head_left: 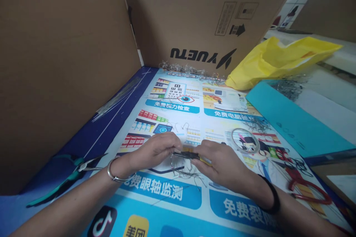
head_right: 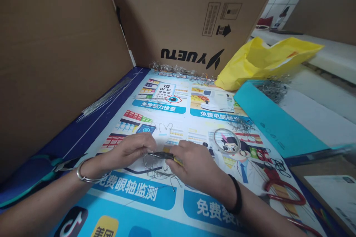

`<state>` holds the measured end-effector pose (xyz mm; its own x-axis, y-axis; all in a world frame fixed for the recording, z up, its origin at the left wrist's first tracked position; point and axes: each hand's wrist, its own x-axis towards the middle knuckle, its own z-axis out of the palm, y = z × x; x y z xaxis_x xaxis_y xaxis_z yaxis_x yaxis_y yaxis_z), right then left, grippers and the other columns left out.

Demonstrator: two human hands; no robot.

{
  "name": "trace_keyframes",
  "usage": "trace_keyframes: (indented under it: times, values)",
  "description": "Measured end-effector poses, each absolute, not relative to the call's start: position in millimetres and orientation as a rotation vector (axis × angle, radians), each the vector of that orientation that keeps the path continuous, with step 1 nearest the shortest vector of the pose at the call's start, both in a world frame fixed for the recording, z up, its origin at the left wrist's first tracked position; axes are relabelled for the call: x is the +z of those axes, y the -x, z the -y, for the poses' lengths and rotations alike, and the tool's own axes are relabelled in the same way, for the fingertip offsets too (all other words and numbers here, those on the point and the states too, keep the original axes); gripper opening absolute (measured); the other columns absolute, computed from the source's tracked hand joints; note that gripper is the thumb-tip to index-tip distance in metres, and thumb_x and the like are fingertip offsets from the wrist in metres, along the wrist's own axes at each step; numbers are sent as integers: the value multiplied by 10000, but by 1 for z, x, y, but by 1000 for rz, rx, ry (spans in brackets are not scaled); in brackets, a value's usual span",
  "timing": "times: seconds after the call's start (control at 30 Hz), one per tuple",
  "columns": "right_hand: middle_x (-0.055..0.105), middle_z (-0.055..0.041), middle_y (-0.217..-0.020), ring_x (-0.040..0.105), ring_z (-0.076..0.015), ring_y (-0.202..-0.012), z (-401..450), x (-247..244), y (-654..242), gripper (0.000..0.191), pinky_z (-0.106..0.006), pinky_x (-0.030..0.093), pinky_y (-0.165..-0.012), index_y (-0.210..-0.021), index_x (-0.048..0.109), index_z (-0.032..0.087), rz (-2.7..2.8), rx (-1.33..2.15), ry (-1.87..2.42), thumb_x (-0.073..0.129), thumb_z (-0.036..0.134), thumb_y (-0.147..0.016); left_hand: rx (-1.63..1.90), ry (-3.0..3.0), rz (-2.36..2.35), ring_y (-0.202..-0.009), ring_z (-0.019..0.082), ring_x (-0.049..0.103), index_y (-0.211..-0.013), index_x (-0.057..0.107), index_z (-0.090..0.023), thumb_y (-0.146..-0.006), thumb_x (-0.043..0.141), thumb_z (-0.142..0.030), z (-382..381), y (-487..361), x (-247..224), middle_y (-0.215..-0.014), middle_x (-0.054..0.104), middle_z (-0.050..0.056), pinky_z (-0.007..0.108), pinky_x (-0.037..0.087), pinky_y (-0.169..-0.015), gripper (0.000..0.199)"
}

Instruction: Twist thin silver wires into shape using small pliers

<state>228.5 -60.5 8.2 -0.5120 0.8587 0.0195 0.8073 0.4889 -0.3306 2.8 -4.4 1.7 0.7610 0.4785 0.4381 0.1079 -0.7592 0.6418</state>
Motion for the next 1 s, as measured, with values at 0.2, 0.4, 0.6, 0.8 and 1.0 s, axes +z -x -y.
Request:
trace_keyframes:
  times: [0.2,0.4,0.6,0.8,1.0]
  values:
    - [611,-57,-823,565,-186,-761,65,12,-222,290,-256,335,-614,-997,627,215,2555,305,1616,423,383,-878,762,-2348,-533,-766,138,540,-829,568,-162,-895,450,-128,4,-5,-4,-787,614,34,251,439,-698,139]
    - [612,-48,-818,574,-192,-747,67,9,-224,290,-266,336,-607,-1030,622,239,2537,239,1678,426,385,-874,665,-2392,-501,-838,167,541,-1026,579,-175,-891,487,-191,9,-7,3,-891,629,55,310,441,-774,164]
    - [607,-56,-827,566,-182,-729,66,7,-224,281,-255,324,-586,-923,627,218,2521,163,1758,424,406,-875,767,-2612,-663,-834,171,550,-990,600,-167,-898,457,-158,10,-7,-10,-888,621,63,290,466,-697,170]
    - [605,-66,-831,566,-186,-736,66,10,-220,281,-256,322,-579,-890,621,207,2509,119,1840,418,401,-880,898,-2812,-785,-751,164,559,-905,606,-172,-869,487,-116,9,-7,-21,-828,623,48,269,468,-624,137]
    - [599,-62,-837,564,-193,-771,66,10,-219,287,-271,349,-618,-887,612,203,2510,149,1821,407,404,-887,962,-2701,-716,-753,154,562,-910,595,-160,-875,448,-89,5,-7,-24,-832,620,57,260,483,-626,167]
